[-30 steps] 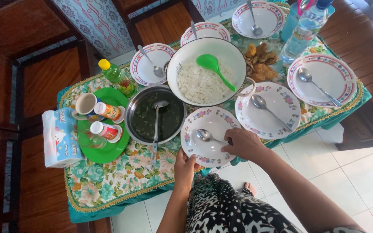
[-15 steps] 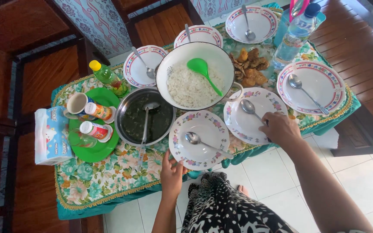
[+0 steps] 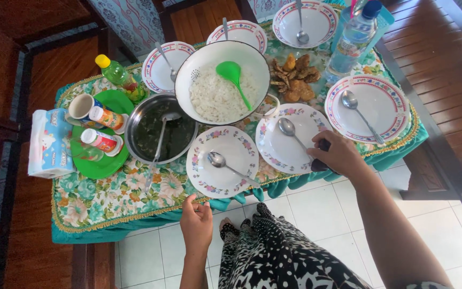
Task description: The person sets a dining table for a meal by arranging plates, bowls, and spoons around a central serving bowl of rice and a pot of soup. They also place a plate of fried food on the table and adjust the positions of several items to complete the table setting.
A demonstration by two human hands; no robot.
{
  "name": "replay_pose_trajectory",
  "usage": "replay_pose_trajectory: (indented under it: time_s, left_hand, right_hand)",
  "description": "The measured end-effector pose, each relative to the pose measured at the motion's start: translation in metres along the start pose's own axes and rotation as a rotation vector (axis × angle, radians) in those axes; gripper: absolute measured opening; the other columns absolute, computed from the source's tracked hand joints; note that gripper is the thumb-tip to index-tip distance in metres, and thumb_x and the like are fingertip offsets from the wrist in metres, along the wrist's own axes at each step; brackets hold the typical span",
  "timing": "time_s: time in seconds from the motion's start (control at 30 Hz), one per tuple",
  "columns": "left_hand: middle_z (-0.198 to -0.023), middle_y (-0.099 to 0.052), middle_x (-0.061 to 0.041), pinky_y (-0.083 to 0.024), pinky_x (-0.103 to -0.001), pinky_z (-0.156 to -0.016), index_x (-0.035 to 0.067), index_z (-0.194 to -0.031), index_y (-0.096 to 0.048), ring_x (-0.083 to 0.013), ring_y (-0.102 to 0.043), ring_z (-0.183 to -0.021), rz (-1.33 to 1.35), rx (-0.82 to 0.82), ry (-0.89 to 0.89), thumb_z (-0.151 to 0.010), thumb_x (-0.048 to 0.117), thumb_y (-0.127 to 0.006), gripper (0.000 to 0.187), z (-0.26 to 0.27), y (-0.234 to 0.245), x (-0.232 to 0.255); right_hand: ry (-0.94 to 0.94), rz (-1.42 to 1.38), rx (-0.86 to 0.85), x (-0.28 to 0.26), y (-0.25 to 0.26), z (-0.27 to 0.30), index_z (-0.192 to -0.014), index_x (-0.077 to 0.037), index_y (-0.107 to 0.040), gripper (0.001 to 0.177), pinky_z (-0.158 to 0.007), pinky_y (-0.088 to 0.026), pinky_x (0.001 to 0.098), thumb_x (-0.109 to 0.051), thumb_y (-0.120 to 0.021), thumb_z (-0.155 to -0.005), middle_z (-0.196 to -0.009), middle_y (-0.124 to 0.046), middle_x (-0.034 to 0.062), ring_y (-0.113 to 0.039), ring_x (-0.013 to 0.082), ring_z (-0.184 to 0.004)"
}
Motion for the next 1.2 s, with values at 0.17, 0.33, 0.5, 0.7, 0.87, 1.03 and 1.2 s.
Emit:
replay_pose_trajectory:
  time_s: [0.17, 0.33, 0.5, 0.7, 0.87, 1.03, 1.2]
  left_hand:
    - [-0.094, -0.063, -0.001, -0.053, -0.042, -0.067, 0.014, -0.145, -0.050, -0.0226, -0.066, -0.080, -0.151, 0.076, -0.194, -0.099, 0.032, -0.058, 0.050, 0.016, -0.016, 0.025]
    - [-0.101, -0.070, -0.005, -0.060, -0.033, -0.069, 0.010, -0.140, -0.055, -0.0180, -0.071, -0.079, -0.082, -0.050, -0.397, -0.097, 0.024, -0.062, 0.045, 0.039, -0.050, 0.094]
    - [-0.105, -0.067, -0.004, -0.065, -0.030, -0.063, 0.009, -0.132, -0.062, -0.0153, -0.067, -0.077, -0.121, -0.192, -0.797, -0.097, 0.014, -0.065, 0.035, 0.052, -0.111, 0.153]
    - [-0.102, -0.064, -0.011, -0.064, -0.027, -0.058, 0.003, -0.123, -0.065, -0.0185, -0.071, -0.073, -0.230, -0.324, -0.983, -0.095, 0.012, -0.066, 0.030, 0.041, -0.175, 0.180]
    - [-0.102, -0.059, -0.004, -0.060, -0.036, -0.064, 0.012, -0.113, -0.064, -0.0244, -0.070, -0.082, -0.538, -0.225, -1.212, -0.087, 0.027, -0.072, 0.031, 0.029, -0.224, 0.153]
    - [-0.099, -0.060, -0.006, -0.060, -0.035, -0.062, 0.010, -0.111, -0.066, -0.0252, -0.071, -0.080, -0.487, -0.312, -1.116, -0.096, 0.030, -0.066, 0.025, 0.032, -0.212, 0.172]
    - [-0.102, -0.060, -0.008, -0.061, -0.036, -0.065, 0.009, -0.115, -0.066, -0.0266, -0.072, -0.084, -0.491, -0.303, -1.052, -0.099, 0.033, -0.065, 0.029, 0.034, -0.228, 0.181]
  right_hand:
    - [-0.282, -0.954, -0.073, 0.037, 0.027, 0.052, -0.111, -0.011, -0.066, 0.028, -0.034, -0.037, 0.0358, -0.009, -0.069, -0.084, -0.113, -0.058, 0.0142, -0.061, 0.0336, -0.086]
    - [-0.255, -0.569, 0.100, 0.087, 0.019, 0.052, -0.109, -0.017, -0.073, 0.026, -0.087, -0.048, 0.0342, -0.011, -0.067, -0.084, -0.120, -0.070, 0.0021, -0.063, 0.0205, -0.106]
    - [-0.128, -0.226, 0.186, 0.039, 0.011, 0.032, -0.096, -0.023, -0.079, 0.013, -0.086, -0.050, 0.0335, -0.028, -0.071, -0.086, -0.107, -0.079, -0.0065, -0.071, 0.0170, -0.094]
    - [0.001, 0.319, 0.061, -0.006, -0.039, -0.011, -0.107, -0.032, -0.068, 0.021, -0.078, -0.064, 0.0457, -0.042, -0.066, -0.089, -0.103, -0.070, -0.0020, -0.074, 0.0289, -0.092]
    - [-0.039, 0.415, -0.031, -0.007, -0.051, -0.019, -0.115, -0.032, -0.065, 0.025, -0.073, -0.064, 0.0454, -0.041, -0.067, -0.091, -0.098, -0.068, -0.0045, -0.073, 0.0248, -0.091]
    - [-0.074, 0.190, -0.011, -0.003, 0.001, -0.011, -0.113, -0.031, -0.069, 0.023, -0.083, -0.063, 0.0524, -0.040, -0.062, -0.093, -0.108, -0.072, 0.0020, -0.073, 0.0346, -0.101]
    - [-0.254, 0.260, 0.075, 0.080, 0.055, -0.023, -0.116, -0.039, -0.070, 0.023, -0.087, -0.063, 0.0478, -0.043, -0.058, -0.096, -0.117, -0.072, -0.0021, -0.073, 0.0313, -0.106]
Point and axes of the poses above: each hand's wrist, its own z-axis away from the middle knuckle, its own y-axis out of the back of the hand, x = y × z, the point moved 8 cm from there along -z, towards the middle knuckle
